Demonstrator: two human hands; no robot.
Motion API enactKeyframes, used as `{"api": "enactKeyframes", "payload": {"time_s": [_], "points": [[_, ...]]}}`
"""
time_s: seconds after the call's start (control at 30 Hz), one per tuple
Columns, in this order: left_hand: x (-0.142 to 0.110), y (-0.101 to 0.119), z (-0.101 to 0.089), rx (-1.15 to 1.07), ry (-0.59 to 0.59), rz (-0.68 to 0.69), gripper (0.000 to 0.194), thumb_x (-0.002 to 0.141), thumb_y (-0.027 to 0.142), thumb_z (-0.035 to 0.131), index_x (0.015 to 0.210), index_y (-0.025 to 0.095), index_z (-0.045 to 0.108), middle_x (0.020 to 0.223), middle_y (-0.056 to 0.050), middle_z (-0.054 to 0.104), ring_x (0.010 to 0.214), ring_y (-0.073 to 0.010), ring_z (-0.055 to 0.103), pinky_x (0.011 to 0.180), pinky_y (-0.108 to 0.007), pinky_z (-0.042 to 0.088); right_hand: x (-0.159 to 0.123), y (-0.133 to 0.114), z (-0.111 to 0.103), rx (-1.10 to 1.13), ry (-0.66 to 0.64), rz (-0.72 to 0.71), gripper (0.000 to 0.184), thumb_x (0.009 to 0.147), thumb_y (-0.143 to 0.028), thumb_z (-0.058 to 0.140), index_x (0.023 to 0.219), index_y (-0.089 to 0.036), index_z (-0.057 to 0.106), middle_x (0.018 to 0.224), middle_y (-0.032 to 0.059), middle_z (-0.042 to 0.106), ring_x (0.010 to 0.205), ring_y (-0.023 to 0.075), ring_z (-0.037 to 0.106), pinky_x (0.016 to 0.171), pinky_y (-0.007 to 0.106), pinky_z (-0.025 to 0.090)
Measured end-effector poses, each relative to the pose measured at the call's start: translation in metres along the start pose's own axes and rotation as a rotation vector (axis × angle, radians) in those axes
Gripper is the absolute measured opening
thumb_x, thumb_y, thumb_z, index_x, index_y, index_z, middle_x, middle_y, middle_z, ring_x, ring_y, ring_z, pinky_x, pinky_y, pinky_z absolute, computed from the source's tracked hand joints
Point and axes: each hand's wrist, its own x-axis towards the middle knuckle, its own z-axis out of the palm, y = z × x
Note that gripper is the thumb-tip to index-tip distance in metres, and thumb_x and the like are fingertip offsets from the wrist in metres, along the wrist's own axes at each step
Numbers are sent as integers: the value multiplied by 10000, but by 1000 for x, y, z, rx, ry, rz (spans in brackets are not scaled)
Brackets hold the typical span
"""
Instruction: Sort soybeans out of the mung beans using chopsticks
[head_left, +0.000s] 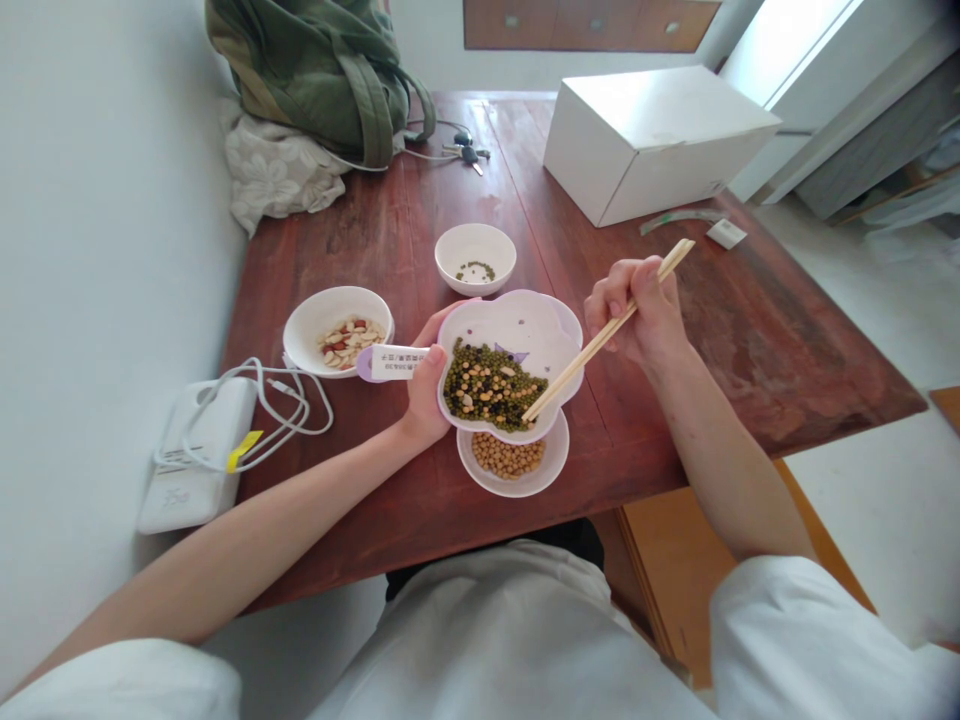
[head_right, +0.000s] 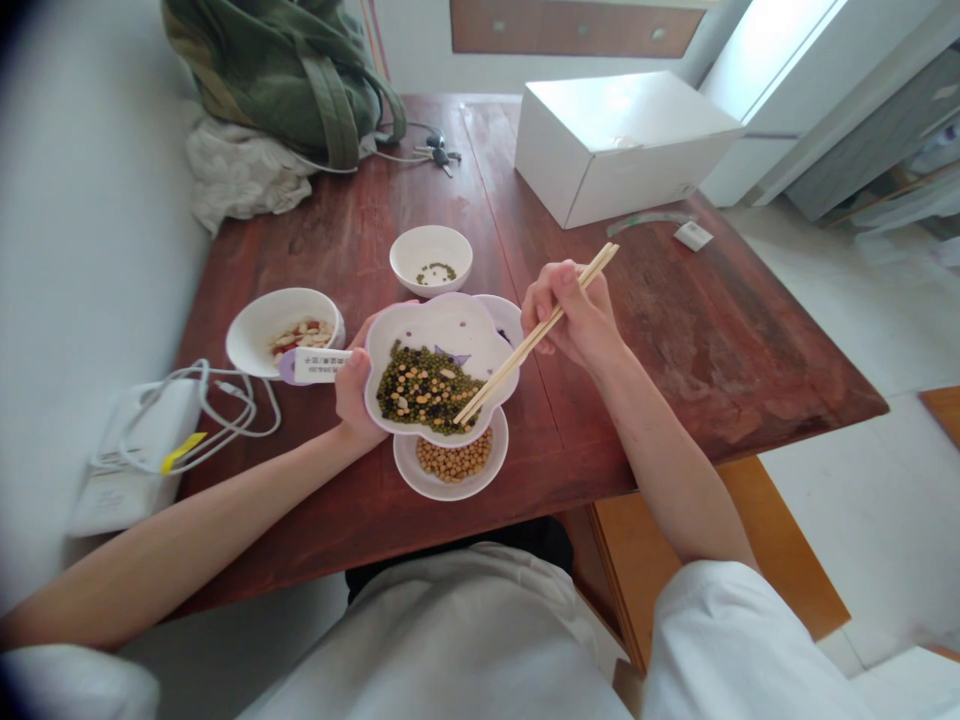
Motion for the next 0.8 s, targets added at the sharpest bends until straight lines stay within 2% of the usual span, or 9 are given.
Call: {"api": "enactKeyframes", "payload": {"time_s": [0.1,0.3,0.47,0.57,0.7,0.8], "points": [[0,0,0,-12,5,6,458,952,651,721,1170,256,799,1085,-90,861,1307,-368,766,1082,-493,630,-1,-2,0,11,-33,-24,614,1027,-704,693,637,-233,633,512,10,634,344,120,457,287,250,251],[0,-2,-2,-34,-19,9,452,962,641,713,1175,249,788,1081,-97,856,1296,-371,768,1107,-514,618,-4,-9,-2,-81,-60,71,639,936,-785,757,645,-245,577,515,5,587,374,124,465,322,264,289],[0,-2,-2,-28,-24,-2,413,951,642,721,1111,272,807,1041,-78,856,1296,-386,770,1102,-528,623,-6,-11,1,-93,-87,98,670,935,-792,757,630,-231,554,509,2,571,381,111,483,337,250,319],[1,0,-1,-32,-52,0,388,962,624,716,1100,279,827,1138,-72,860,1316,-392,759,1140,-539,605,-6,-10,3,-86,-92,74,656,956,-765,754,633,-222,578,528,6,598,370,98,475,337,246,319],[1,0,-1,-29,-56,-12,481,964,650,710,1276,303,826,1339,-55,831,1345,-401,744,1151,-549,601,-6,-7,3,-80,-81,56,632,971,-752,745,646,-226,612,549,20,630,368,103,475,327,253,301],[0,-1,-2,-5,-56,-18,585,963,689,704,1385,294,796,1369,-63,823,1348,-411,741,1155,-566,596,-6,-6,2,-70,-84,73,650,945,-792,743,646,-233,600,553,24,636,370,105,459,320,255,293]]}}
